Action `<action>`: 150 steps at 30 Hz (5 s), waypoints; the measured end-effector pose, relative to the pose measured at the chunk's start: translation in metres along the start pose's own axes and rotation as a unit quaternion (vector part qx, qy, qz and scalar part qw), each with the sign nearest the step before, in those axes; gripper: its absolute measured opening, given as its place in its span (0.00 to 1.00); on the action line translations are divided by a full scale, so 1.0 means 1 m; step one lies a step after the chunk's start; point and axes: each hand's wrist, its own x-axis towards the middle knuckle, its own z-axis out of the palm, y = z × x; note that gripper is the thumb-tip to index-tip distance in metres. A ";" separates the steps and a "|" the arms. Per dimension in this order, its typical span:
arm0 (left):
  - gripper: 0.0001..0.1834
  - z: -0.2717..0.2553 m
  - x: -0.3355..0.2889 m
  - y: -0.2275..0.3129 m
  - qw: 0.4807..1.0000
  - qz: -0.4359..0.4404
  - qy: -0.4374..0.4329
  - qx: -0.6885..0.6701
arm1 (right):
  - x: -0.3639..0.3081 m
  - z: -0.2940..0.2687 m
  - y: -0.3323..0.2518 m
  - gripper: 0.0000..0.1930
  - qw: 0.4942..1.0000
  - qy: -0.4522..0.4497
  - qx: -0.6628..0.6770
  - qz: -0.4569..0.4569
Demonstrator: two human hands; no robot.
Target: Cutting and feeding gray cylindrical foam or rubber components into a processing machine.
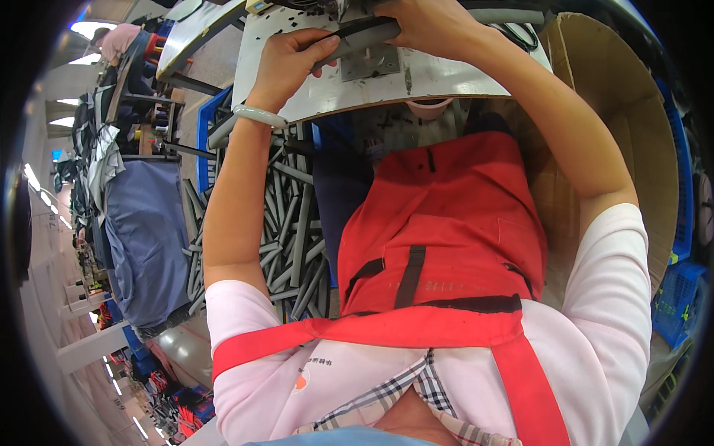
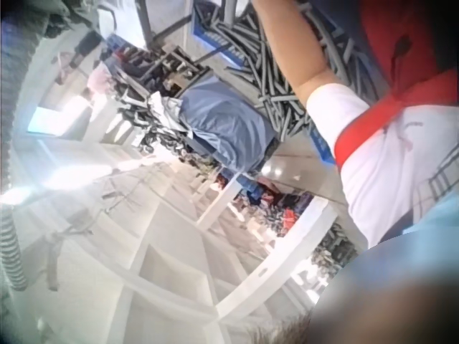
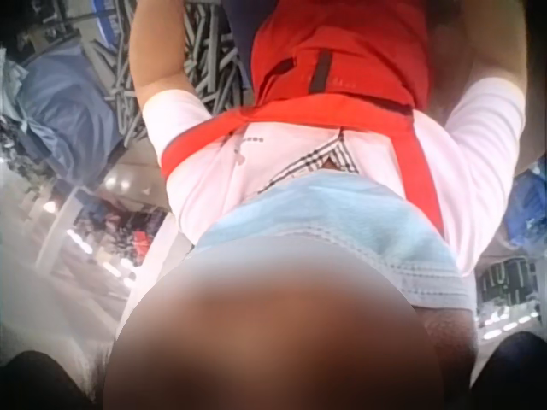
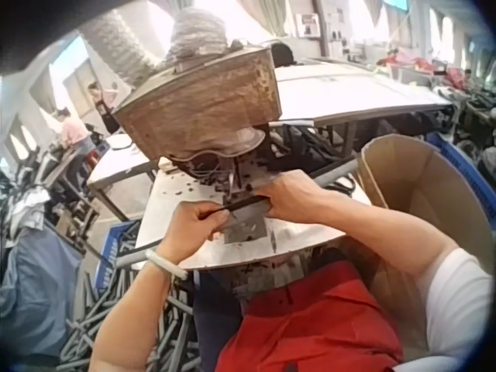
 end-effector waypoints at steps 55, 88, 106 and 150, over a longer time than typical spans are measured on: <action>0.28 0.026 -0.084 -0.039 0.953 -0.175 -0.223 -0.104 | -0.070 0.011 -0.052 0.16 0.986 -0.112 0.118 0.032; 0.13 -0.004 0.015 -0.003 1.000 -0.009 0.016 -0.014 | -0.018 -0.042 0.021 0.25 0.991 -0.057 0.110 0.058; 0.12 0.065 -0.017 0.058 0.970 -0.117 -0.078 -0.201 | -0.075 0.059 -0.136 0.05 0.927 0.201 -0.050 -0.312; 0.15 -0.012 0.001 0.003 0.997 -0.047 0.002 -0.062 | -0.024 -0.046 0.033 0.42 0.972 -0.105 0.195 0.077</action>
